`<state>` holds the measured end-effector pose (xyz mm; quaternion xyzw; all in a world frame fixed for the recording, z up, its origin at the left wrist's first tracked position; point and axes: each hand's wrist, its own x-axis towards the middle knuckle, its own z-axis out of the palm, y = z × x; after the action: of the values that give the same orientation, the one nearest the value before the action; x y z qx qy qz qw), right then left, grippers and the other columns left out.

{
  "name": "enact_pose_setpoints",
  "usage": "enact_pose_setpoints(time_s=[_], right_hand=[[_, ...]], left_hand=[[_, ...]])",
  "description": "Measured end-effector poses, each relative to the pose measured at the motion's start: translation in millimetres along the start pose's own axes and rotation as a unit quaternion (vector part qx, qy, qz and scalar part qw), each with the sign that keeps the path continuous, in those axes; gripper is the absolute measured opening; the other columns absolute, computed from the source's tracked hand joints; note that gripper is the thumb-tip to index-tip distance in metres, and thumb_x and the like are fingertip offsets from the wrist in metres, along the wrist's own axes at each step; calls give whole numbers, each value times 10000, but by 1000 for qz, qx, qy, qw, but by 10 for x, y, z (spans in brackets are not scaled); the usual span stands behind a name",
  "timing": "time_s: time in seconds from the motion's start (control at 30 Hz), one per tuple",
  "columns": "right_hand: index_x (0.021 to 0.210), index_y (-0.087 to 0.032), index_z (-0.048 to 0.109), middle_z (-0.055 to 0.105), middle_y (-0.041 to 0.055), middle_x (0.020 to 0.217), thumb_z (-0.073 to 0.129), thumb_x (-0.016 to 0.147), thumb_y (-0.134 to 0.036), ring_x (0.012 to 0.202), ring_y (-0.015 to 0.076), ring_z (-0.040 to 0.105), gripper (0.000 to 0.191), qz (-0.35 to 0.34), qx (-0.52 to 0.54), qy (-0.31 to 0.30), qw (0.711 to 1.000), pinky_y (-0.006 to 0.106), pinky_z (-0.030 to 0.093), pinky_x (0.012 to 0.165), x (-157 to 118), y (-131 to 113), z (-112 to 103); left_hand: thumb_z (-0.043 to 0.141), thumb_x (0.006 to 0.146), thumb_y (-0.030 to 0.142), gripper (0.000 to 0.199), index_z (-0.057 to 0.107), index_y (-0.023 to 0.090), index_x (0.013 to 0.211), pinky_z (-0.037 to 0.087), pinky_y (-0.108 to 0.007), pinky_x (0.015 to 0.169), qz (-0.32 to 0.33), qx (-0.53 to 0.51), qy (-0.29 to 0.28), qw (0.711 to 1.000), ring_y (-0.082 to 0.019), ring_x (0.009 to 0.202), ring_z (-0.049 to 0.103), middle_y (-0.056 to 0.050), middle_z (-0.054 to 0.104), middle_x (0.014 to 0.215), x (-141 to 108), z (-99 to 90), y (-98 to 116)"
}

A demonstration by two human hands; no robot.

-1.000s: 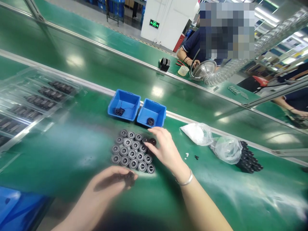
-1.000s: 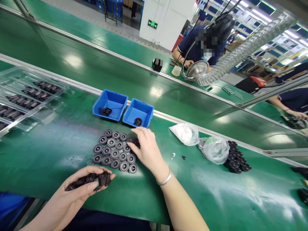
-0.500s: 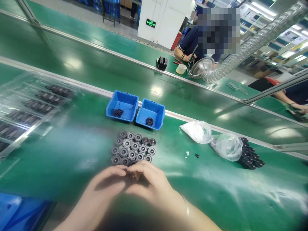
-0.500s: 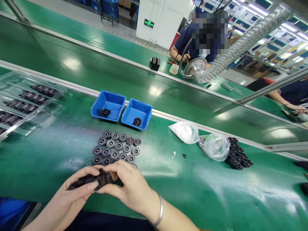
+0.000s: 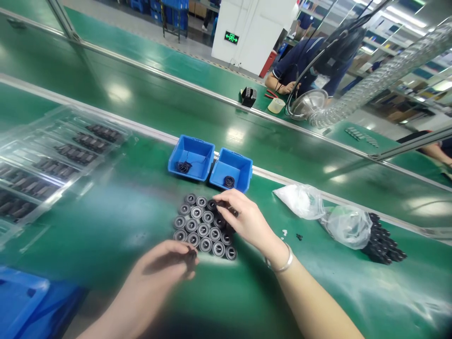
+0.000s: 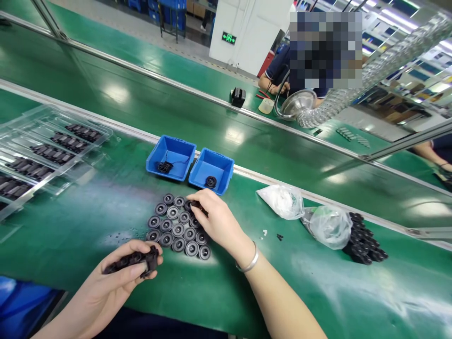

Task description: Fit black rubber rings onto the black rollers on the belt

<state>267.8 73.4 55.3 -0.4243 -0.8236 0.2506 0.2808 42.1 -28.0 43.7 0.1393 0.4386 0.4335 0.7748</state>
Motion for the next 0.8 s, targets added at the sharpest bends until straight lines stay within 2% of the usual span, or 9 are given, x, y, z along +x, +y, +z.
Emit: enact_pose_setpoints(time_s=[0.13, 0.27, 0.47, 0.57, 0.63, 0.67, 0.73, 0.8], right_hand=[[1176, -210, 569, 651, 76, 1110, 548, 919, -96, 1056, 218, 599, 282, -8, -49, -44, 998, 431, 500, 954, 86, 90, 97], [1203, -216, 545, 648, 77, 1130, 547, 923, -103, 1063, 225, 600, 302, -2, -63, -55, 996, 441, 497, 954, 75, 133, 160], [1224, -192, 530, 652, 85, 1112, 579, 929, -162, 1048, 238, 591, 300, -11, -116, -67, 991, 448, 481, 946, 101, 154, 124], [1253, -181, 515, 599, 123, 1208, 609, 923, -242, 1154, 265, 534, 348, -7, -127, -26, 991, 464, 439, 1000, 55, -6, 4], [1265, -195, 506, 600, 106, 1167, 640, 907, -301, 1109, 241, 552, 397, 18, -85, -1, 996, 416, 461, 967, -28, -202, -63], [1270, -211, 500, 620, 73, 1080, 669, 886, -334, 1007, 210, 586, 437, 31, -40, -22, 998, 369, 493, 898, -82, -310, -74], [1284, -239, 486, 635, 12, 949, 754, 800, -418, 829, 162, 609, 583, 39, 62, -109, 991, 298, 516, 768, -193, -501, -30], [1264, -249, 511, 642, 5, 949, 772, 767, -464, 814, 154, 610, 601, 50, 104, -157, 981, 280, 507, 746, -287, -613, 87]], left_hand=[[847, 685, 275, 196, 739, 190, 824, 534, -268, 747, 4, 19, -20, 1000, -191, 838, 658, -70, 698, 968, 21, -75, -14], [832, 702, 274, 176, 737, 190, 824, 528, -276, 745, 14, 33, -31, 999, -188, 825, 653, -74, 690, 992, 47, -116, -4], [829, 697, 305, 205, 734, 185, 832, 528, -298, 737, 19, 64, -30, 997, -199, 803, 652, -83, 698, 968, 55, -69, 8], [810, 714, 335, 242, 726, 191, 890, 528, -298, 757, 30, 91, -12, 995, -206, 801, 662, -80, 714, 920, 44, -41, 24], [797, 720, 340, 250, 724, 198, 912, 535, -303, 778, 53, 127, -11, 990, -225, 831, 677, -77, 721, 923, 55, -43, 24], [800, 708, 334, 255, 726, 200, 912, 539, -307, 787, 71, 152, -14, 986, -238, 853, 683, -76, 723, 933, 65, -47, 16], [806, 680, 311, 254, 727, 209, 899, 548, -307, 803, 117, 201, -13, 972, -254, 893, 685, -68, 725, 944, 84, -47, -13], [793, 676, 295, 227, 722, 225, 880, 553, -293, 805, 165, 231, -4, 959, -244, 892, 685, -50, 728, 920, 83, -25, -45]])
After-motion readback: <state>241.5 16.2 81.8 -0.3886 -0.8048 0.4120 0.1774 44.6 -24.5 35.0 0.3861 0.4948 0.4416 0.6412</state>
